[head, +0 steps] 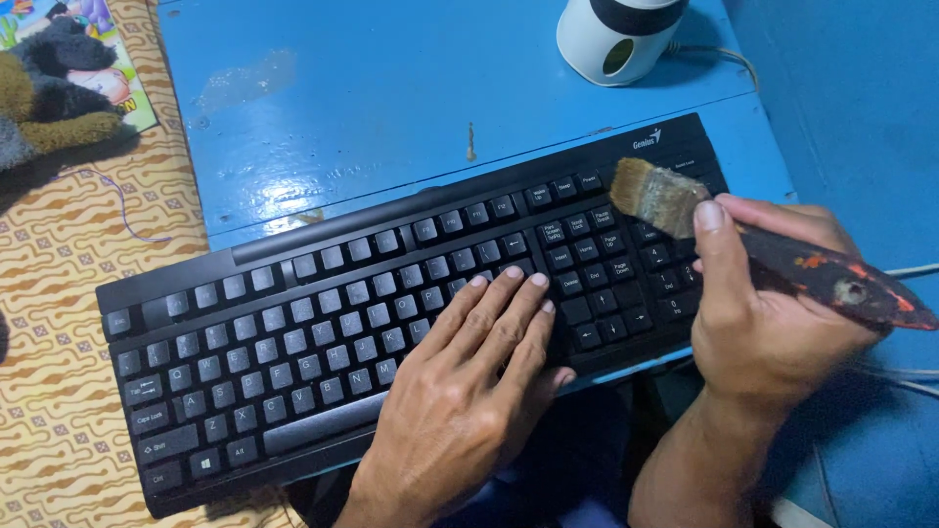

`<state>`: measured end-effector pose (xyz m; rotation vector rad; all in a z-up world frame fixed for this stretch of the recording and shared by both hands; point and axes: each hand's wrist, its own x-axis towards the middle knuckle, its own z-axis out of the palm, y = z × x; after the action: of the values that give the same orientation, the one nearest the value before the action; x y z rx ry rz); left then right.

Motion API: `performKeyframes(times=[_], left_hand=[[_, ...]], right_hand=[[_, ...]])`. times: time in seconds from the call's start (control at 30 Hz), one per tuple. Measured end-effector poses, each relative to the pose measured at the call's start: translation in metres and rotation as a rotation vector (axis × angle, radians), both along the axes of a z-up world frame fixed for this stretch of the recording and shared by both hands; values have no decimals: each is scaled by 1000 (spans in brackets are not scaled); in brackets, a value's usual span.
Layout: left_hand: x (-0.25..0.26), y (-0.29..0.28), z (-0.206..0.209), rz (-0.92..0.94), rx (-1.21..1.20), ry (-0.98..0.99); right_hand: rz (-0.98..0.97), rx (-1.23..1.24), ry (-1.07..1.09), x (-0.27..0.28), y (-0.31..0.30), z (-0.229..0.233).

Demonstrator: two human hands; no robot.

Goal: Cleaning a computer keyboard using a brush.

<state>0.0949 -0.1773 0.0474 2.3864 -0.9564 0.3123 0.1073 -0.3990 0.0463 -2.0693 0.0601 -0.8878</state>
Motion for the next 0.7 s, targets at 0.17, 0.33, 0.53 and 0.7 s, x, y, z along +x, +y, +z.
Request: performKeyframes(times=[0.17, 0.33, 0.53, 0.7], left_hand=[[-5, 8, 4, 17, -7, -7], [-8, 18, 4, 22, -26, -22], [-17, 29, -7, 64, -16, -39], [-25, 48, 0, 142, 9, -45]], right_hand=[[14, -45, -11, -11, -1, -12], [119, -39, -15, -22, 2, -20], [125, 1, -66, -25, 9, -32], [99, 33, -59, -26, 14, -23]])
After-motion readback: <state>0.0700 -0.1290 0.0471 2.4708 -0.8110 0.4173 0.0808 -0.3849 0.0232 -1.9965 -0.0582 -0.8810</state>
